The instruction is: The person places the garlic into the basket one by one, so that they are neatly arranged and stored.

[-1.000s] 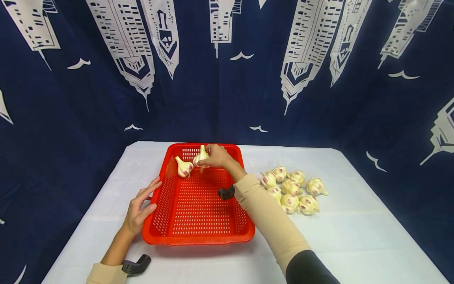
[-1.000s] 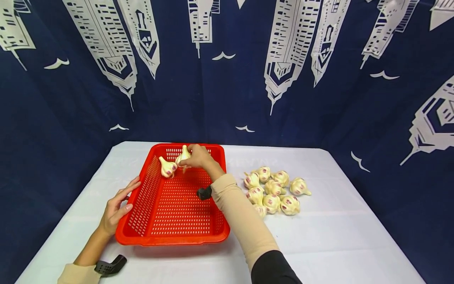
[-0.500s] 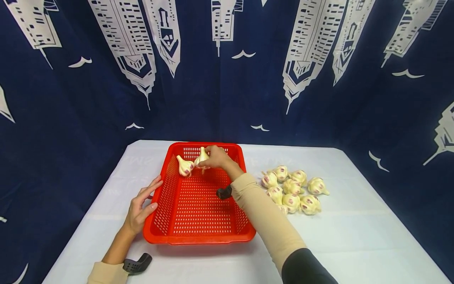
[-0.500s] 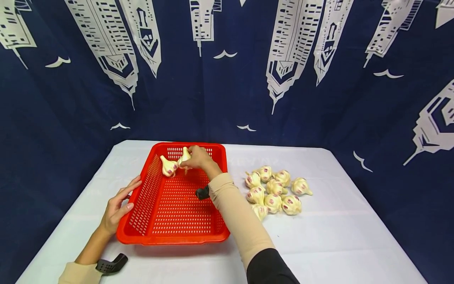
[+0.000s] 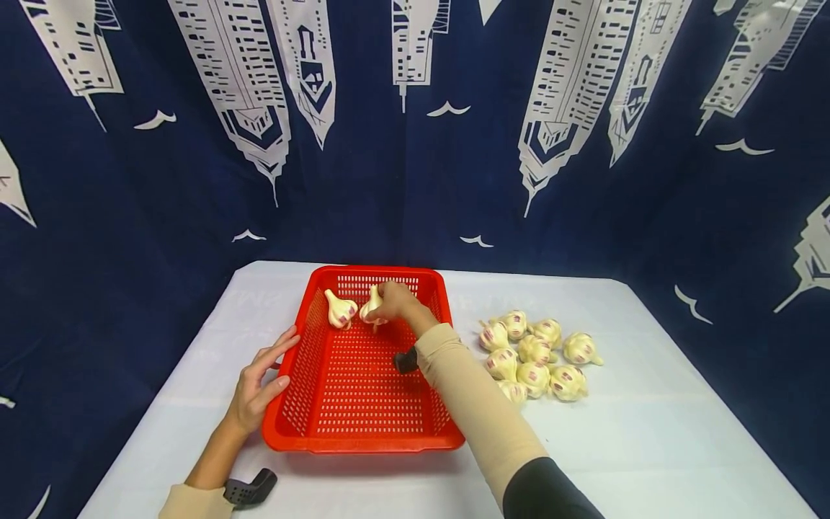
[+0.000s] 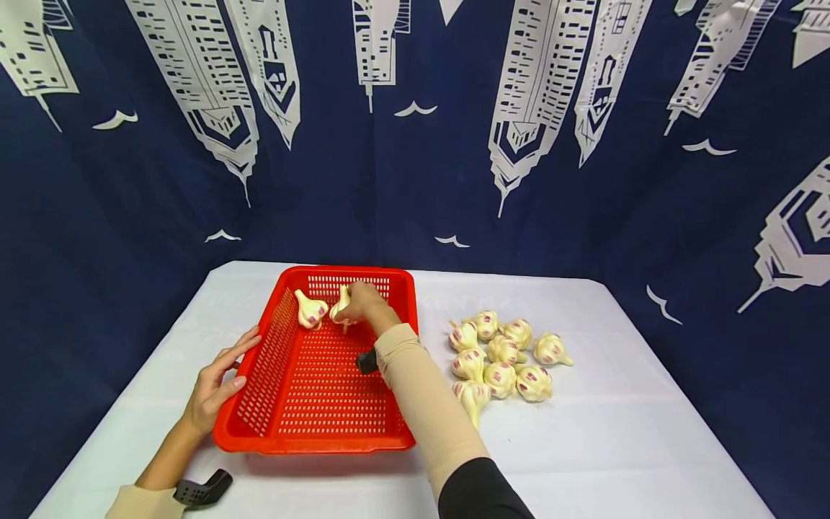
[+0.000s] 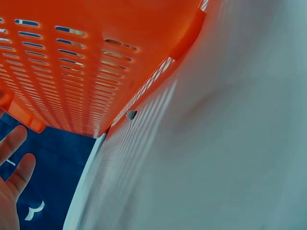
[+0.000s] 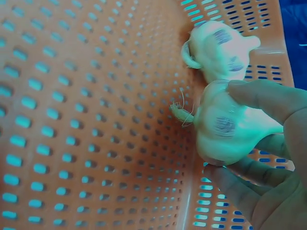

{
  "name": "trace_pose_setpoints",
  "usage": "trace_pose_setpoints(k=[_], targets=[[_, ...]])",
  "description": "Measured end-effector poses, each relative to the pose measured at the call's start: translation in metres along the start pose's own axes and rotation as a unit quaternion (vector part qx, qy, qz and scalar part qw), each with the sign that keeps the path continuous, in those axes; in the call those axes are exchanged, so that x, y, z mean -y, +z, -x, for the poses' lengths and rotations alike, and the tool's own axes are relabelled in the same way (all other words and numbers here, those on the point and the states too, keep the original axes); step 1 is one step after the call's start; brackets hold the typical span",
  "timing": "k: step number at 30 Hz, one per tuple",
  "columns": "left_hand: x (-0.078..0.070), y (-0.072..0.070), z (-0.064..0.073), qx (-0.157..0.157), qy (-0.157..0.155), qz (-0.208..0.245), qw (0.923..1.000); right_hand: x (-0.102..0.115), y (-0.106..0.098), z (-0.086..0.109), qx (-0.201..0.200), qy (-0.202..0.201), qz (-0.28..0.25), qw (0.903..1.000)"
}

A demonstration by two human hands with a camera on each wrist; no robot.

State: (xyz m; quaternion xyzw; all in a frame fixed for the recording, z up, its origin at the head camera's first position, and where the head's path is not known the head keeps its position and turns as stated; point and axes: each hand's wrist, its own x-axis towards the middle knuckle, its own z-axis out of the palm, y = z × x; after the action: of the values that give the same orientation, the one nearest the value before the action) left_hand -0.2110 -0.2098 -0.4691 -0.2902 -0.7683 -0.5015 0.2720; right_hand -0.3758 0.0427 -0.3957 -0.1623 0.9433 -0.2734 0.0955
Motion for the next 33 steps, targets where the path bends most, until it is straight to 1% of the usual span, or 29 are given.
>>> trace_pose_setpoints(k=[5, 11, 16, 21, 29, 33], targets=[[0.0011, -0.0001, 0.0011, 0.002, -0.005, 0.001, 1.0, -0.0044, 0.0058, -0.0014, 0.008, 0.006, -0.011, 0.9999], [0.0015, 0.0002, 0.0025, 0.001, 0.002, -0.001, 1.0, -0.0049, 0.0084, -0.0019, 0.015, 0.005, 0.0, 0.9999], [0.0023, -0.0005, 0.0014, -0.001, 0.006, 0.003, 1.0, -0.0041, 0.0079, -0.0029, 0.002, 0.001, 0.014, 0.9999], [0.0053, -0.001, 0.0, -0.001, 0.005, 0.007, 1.0, -0.0036, 0.0064, -0.0045, -0.005, -0.005, 0.011, 0.9999], [0.0068, -0.0015, -0.0001, 0.0, -0.002, 0.0, 1.0, -0.0014, 0.0054, -0.0047, -0.014, 0.001, -0.002, 0.9999], [0.0066, -0.0012, 0.001, 0.002, -0.004, 0.001, 1.0, -0.0001, 0.0047, -0.0025, -0.017, 0.005, 0.005, 0.9998]])
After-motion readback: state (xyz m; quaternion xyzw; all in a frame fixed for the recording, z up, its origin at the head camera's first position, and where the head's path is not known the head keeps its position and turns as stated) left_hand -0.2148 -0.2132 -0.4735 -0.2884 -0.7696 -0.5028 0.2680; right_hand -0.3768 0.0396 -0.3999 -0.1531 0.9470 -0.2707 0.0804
